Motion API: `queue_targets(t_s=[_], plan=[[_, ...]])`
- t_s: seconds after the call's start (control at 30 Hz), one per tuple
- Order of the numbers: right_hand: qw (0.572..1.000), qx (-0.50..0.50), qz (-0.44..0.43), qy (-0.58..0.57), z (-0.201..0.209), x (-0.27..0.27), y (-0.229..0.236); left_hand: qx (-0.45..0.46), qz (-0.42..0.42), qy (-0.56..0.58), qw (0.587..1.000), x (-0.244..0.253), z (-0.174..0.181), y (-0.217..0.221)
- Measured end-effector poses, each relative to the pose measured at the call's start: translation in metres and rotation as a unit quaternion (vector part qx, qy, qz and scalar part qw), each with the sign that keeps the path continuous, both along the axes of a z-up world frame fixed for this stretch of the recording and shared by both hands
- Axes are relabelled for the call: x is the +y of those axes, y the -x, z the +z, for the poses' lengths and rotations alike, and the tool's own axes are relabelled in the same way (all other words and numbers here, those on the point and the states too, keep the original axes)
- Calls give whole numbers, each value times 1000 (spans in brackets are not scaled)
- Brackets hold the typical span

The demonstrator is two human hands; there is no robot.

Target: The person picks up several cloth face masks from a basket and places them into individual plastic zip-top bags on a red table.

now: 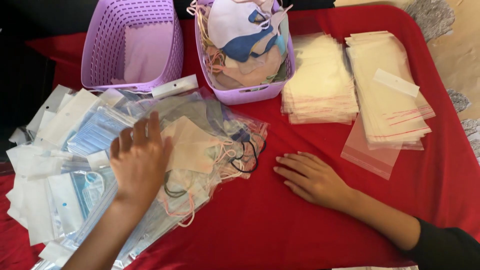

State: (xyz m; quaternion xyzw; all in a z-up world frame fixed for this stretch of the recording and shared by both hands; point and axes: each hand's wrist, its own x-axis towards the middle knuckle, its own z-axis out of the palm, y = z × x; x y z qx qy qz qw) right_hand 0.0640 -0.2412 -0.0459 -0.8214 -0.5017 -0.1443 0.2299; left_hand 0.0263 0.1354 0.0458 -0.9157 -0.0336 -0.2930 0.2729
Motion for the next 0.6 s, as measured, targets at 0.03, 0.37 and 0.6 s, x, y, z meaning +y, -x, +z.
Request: queue_targets(t_s=[0.03, 0.37, 0.6], plan=[[1000, -3, -1, -1, -1, 0, 0, -3, -1, -1, 1000, 1, 3, -9], [997, 63, 33, 36, -9, -9, -8, 89, -265, 332, 901, -27, 14, -200], [993, 111, 46, 18, 1, -7, -11, 52, -23, 140, 989, -40, -56, -341]])
